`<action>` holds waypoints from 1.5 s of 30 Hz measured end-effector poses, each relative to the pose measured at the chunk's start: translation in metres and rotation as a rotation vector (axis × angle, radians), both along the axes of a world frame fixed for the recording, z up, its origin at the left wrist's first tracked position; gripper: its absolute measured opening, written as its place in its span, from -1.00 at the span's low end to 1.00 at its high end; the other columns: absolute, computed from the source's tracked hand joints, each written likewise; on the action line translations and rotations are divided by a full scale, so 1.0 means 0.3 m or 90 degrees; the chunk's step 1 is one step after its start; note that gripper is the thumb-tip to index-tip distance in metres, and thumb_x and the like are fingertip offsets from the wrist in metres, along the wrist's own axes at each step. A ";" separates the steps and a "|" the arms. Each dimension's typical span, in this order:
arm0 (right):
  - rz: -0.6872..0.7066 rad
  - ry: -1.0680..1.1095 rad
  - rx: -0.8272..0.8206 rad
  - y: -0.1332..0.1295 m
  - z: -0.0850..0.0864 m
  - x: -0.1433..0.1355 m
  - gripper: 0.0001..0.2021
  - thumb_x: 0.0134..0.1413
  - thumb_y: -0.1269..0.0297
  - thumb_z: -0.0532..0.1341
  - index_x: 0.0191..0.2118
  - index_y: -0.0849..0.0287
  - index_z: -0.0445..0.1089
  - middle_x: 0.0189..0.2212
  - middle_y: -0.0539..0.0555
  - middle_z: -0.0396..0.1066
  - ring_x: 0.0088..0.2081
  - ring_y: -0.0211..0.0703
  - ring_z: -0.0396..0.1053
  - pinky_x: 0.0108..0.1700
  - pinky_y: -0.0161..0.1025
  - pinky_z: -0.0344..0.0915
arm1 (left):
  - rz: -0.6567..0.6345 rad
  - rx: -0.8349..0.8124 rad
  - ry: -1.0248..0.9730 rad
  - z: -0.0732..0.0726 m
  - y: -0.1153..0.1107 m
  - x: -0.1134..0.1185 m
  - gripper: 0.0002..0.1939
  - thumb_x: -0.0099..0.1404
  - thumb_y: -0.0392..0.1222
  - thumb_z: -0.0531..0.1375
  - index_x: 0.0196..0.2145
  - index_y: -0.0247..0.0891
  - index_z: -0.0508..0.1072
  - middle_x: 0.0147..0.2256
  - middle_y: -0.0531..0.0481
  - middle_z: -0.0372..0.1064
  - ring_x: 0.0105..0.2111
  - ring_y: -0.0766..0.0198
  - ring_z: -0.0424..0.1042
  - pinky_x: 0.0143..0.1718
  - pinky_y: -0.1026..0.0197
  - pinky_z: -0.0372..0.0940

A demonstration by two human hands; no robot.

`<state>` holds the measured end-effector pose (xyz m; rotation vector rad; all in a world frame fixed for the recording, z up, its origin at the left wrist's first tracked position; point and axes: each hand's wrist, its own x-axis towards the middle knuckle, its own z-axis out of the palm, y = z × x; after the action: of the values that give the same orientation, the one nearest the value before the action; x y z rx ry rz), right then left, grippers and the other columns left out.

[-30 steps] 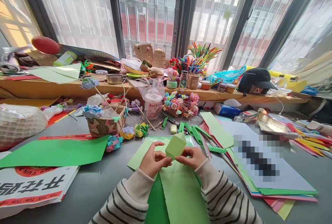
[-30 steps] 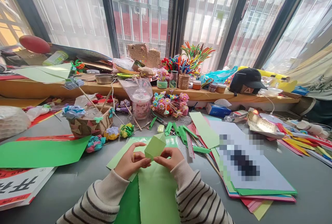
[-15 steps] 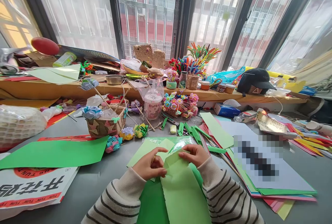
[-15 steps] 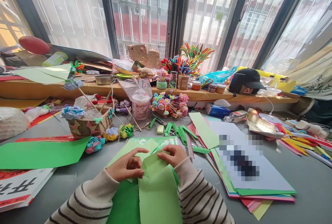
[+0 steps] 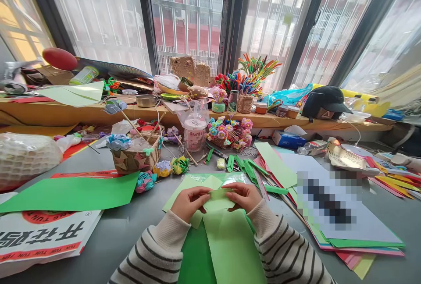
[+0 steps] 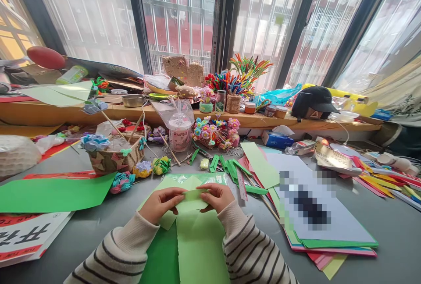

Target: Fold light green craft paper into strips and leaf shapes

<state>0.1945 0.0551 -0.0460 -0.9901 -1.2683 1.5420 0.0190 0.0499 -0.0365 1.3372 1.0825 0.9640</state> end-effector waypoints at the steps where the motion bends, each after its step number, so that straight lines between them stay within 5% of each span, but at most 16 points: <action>1: 0.002 0.003 -0.003 0.000 0.000 0.000 -0.64 -0.43 0.18 0.26 -0.38 0.27 0.36 -0.58 0.00 0.32 -0.59 -0.35 0.27 -0.62 -0.38 0.34 | 0.012 0.004 -0.002 0.002 0.000 0.000 -0.74 -0.13 -0.14 0.18 -0.45 -0.35 0.41 -0.50 0.00 0.36 -0.67 0.42 0.26 -0.66 0.34 0.25; 13: 0.014 -0.039 0.078 0.006 -0.011 -0.002 -0.71 -0.36 0.16 0.22 -0.42 0.22 0.41 -0.52 0.02 0.31 -0.50 -0.30 0.27 -0.47 -0.27 0.37 | 0.018 -0.170 -0.081 -0.001 -0.008 0.045 -0.59 -0.15 0.09 0.12 -0.48 -0.35 0.33 -0.52 0.02 0.31 -0.63 0.27 0.39 -0.62 0.31 0.27; 29: -0.039 -0.080 0.071 -0.001 0.007 -0.010 -0.68 -0.35 0.12 0.19 -0.48 0.31 0.40 -0.60 0.02 0.30 -0.62 -0.36 0.21 -0.65 -0.39 0.29 | -0.009 -0.053 -0.080 -0.021 -0.002 0.036 -0.68 -0.12 -0.07 0.17 -0.42 -0.35 0.37 -0.46 0.01 0.27 -0.41 0.27 0.27 -0.45 0.20 0.32; 39: -0.006 -0.108 0.116 -0.004 -0.002 -0.010 -0.73 -0.31 0.16 0.18 -0.44 0.26 0.41 -0.58 0.02 0.32 -0.59 -0.35 0.23 -0.61 -0.38 0.29 | 0.054 -0.047 -0.015 -0.016 -0.007 0.052 -0.68 -0.15 -0.01 0.17 -0.51 -0.35 0.40 -0.52 0.00 0.28 -0.50 0.29 0.28 -0.60 0.32 0.24; 45: 0.005 -0.127 0.135 -0.003 -0.012 -0.010 -0.73 -0.30 0.16 0.18 -0.42 0.23 0.41 -0.53 0.04 0.35 -0.61 -0.34 0.25 -0.59 -0.36 0.29 | 0.057 0.039 0.068 -0.020 0.002 0.040 -0.75 -0.12 -0.07 0.16 -0.55 -0.33 0.43 -0.49 -0.05 0.38 -0.40 0.20 0.31 -0.37 0.25 0.21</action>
<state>0.1915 0.0542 -0.0495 -1.0190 -1.5411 1.3079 0.0308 0.0505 -0.0426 1.4131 1.2115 1.0082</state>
